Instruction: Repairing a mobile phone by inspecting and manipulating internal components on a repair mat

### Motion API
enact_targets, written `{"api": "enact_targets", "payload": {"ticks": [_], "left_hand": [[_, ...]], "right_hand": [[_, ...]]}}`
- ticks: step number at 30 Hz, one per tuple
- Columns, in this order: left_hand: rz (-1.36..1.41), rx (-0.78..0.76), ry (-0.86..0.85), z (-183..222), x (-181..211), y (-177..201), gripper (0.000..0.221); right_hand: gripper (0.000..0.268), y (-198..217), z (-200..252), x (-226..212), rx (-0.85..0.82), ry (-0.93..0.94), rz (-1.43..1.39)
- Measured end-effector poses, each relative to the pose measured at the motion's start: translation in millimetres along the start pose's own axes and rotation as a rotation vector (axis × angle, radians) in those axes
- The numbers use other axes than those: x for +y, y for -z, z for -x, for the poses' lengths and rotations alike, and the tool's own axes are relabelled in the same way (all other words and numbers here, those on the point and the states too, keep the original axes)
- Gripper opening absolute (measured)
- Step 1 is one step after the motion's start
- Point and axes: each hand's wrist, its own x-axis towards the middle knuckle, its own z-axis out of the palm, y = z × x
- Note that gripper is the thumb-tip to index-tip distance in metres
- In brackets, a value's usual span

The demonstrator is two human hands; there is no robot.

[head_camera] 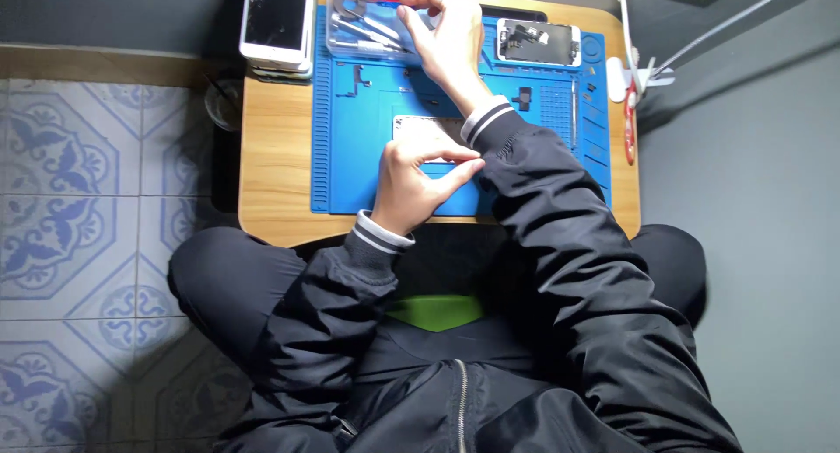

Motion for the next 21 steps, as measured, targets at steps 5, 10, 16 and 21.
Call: {"api": "enact_targets", "payload": {"ticks": [5,10,16,21], "left_hand": [[-0.019,0.005,0.056,1,-4,1,0.006],[-0.012,0.013,0.038,-1,-4,-1,0.005],[0.005,-0.020,0.067,3,-2,-3,0.007],[-0.051,-0.019,0.055,7,-14,-9,0.006]], "right_hand": [[0.009,-16,-5,4,-0.107,-0.097,0.064],[0.013,-16,-4,9,-0.204,-0.131,0.163],[0.012,39,6,1,-0.164,0.096,0.127],[0.010,130,23,-1,-0.109,0.058,0.127]]}}
